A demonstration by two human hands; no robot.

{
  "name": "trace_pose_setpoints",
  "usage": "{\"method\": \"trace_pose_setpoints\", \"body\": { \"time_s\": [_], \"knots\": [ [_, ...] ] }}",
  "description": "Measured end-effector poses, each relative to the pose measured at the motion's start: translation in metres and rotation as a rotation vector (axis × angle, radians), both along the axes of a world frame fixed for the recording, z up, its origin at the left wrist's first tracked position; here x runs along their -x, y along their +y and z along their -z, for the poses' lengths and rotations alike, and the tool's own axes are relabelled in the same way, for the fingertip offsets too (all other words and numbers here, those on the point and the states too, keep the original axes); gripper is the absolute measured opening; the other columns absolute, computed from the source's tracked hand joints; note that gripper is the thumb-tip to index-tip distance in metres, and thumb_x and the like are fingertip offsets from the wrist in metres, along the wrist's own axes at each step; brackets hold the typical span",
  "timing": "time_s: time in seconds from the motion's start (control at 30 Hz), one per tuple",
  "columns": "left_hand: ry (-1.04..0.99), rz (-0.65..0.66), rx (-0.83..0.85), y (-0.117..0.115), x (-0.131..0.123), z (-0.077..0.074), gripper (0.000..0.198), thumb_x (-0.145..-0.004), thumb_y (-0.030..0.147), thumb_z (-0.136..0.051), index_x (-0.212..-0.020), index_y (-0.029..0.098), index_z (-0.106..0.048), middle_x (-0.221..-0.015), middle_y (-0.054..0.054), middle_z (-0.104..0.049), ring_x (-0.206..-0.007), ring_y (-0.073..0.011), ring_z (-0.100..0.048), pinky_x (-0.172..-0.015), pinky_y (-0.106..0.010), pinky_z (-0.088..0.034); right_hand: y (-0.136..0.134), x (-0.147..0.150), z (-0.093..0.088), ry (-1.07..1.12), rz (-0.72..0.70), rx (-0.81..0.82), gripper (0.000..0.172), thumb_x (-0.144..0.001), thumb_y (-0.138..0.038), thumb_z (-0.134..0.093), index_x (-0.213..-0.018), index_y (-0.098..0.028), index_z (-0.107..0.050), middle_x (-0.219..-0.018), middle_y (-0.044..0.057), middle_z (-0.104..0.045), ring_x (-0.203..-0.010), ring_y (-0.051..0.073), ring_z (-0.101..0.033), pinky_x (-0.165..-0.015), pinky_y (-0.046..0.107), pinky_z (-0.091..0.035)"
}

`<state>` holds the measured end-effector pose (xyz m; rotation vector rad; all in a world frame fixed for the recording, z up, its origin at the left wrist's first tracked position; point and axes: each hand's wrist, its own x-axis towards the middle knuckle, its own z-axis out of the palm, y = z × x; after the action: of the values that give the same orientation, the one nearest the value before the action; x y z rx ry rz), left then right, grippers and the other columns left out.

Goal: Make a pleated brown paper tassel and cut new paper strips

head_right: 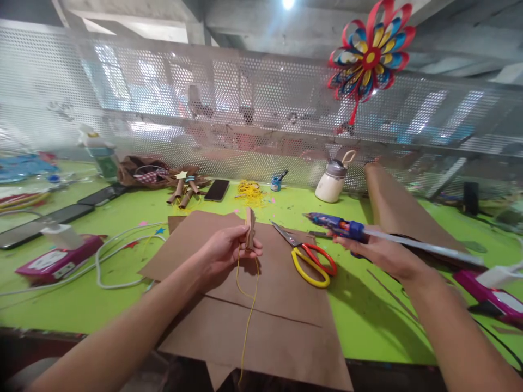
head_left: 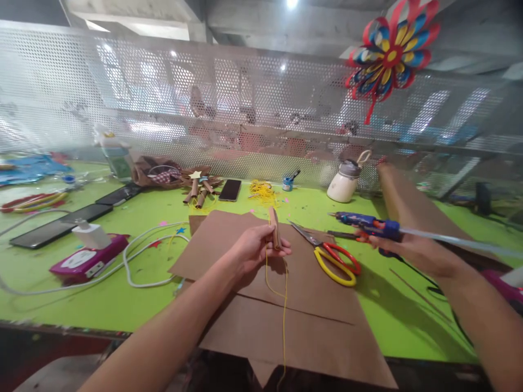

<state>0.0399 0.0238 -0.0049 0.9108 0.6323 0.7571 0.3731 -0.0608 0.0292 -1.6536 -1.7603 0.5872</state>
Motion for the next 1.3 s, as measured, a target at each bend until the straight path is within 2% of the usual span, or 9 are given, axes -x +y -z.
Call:
{"method": "trace_pose_setpoints", "body": {
  "time_s": [0.03,0.13,0.2,0.33,0.6,0.8,1.0,1.2,1.3],
  "knots": [
    [0.004,-0.004,-0.002,0.0,0.0,0.0,0.019,-0.092,0.023,-0.041,-0.085,0.009,-0.053,-0.075,-0.016,-0.068,-0.066,-0.0205,-0.07,-0.061,-0.026,-0.056,-0.003,0.012,-0.007,0.059,-0.083,0.04,0.045,-0.074,-0.058,-0.063,-0.094,-0.019,-0.072,-0.089,0.009,-0.072,-0.077,0.023,-0.062,-0.062,0.03,-0.05],
    [0.031,-0.017,0.007,-0.001,0.0,0.0,0.019,-0.092,0.021,-0.039,-0.085,0.009,-0.051,-0.075,-0.017,-0.068,-0.066,-0.0212,-0.07,-0.062,-0.028,-0.057,-0.005,0.048,-0.015,0.165,-0.253,0.114,0.045,-0.076,-0.056,-0.063,-0.098,-0.018,-0.073,-0.097,0.01,-0.072,-0.085,0.024,-0.064,-0.076,0.034,-0.052],
    [0.04,-0.016,0.017,-0.001,0.0,-0.001,0.019,-0.092,0.021,-0.038,-0.086,0.009,-0.051,-0.075,-0.017,-0.068,-0.065,-0.0218,-0.07,-0.063,-0.03,-0.057,0.0,0.066,-0.014,0.169,-0.276,0.121,0.044,-0.076,-0.055,-0.064,-0.097,-0.018,-0.073,-0.097,0.009,-0.072,-0.087,0.025,-0.064,-0.079,0.036,-0.052],
    [0.043,0.004,0.016,-0.002,-0.001,0.001,0.016,-0.092,0.022,-0.041,-0.089,0.01,-0.051,-0.077,-0.016,-0.067,-0.066,-0.0213,-0.07,-0.064,-0.03,-0.057,0.011,0.083,-0.01,0.152,-0.282,0.105,0.047,-0.075,-0.059,-0.061,-0.092,-0.017,-0.073,-0.088,0.007,-0.072,-0.082,0.024,-0.065,-0.074,0.036,-0.054],
    [0.072,0.032,0.006,-0.005,-0.002,0.0,0.012,-0.09,0.023,-0.046,-0.091,0.012,-0.051,-0.066,-0.006,-0.06,-0.064,-0.0212,-0.07,-0.063,-0.03,-0.057,0.016,0.089,-0.004,0.134,-0.274,0.112,0.049,-0.075,-0.062,-0.058,-0.083,-0.015,-0.069,-0.075,0.005,-0.068,-0.07,0.021,-0.062,-0.061,0.029,-0.051],
    [0.072,0.028,0.001,-0.005,-0.003,0.001,0.01,-0.09,0.022,-0.048,-0.089,0.012,-0.051,-0.074,-0.008,-0.063,-0.063,-0.0207,-0.07,-0.059,-0.029,-0.058,0.015,0.094,-0.005,0.118,-0.306,0.07,0.041,-0.078,-0.055,-0.058,-0.086,-0.016,-0.069,-0.077,0.005,-0.068,-0.072,0.021,-0.061,-0.061,0.028,-0.05],
    [0.078,0.056,-0.007,-0.004,-0.003,0.002,0.015,-0.092,0.023,-0.044,-0.09,0.011,-0.053,-0.061,-0.006,-0.061,-0.062,-0.0215,-0.07,-0.06,-0.029,-0.057,0.016,0.094,-0.003,0.093,-0.305,0.053,0.038,-0.081,-0.052,-0.056,-0.089,-0.017,-0.068,-0.078,0.004,-0.067,-0.072,0.02,-0.06,-0.063,0.028,-0.049],
    [0.075,0.074,-0.01,-0.004,-0.003,0.003,0.013,-0.091,0.022,-0.046,-0.092,0.011,-0.053,-0.064,-0.006,-0.061,-0.062,-0.0214,-0.07,-0.057,-0.028,-0.056,0.015,0.092,-0.001,0.007,-0.286,0.042,0.041,-0.083,-0.053,-0.052,-0.089,-0.016,-0.067,-0.073,0.003,-0.063,-0.066,0.019,-0.057,-0.058,0.026,-0.046],
    [0.078,0.089,-0.009,-0.004,-0.003,0.003,0.012,-0.09,0.022,-0.047,-0.091,0.011,-0.052,-0.064,-0.005,-0.06,-0.062,-0.0216,-0.07,-0.056,-0.027,-0.056,0.014,0.091,-0.002,-0.046,-0.306,0.023,0.04,-0.085,-0.052,-0.049,-0.087,-0.017,-0.067,-0.074,0.003,-0.063,-0.068,0.019,-0.057,-0.06,0.026,-0.046]
  ]
}}
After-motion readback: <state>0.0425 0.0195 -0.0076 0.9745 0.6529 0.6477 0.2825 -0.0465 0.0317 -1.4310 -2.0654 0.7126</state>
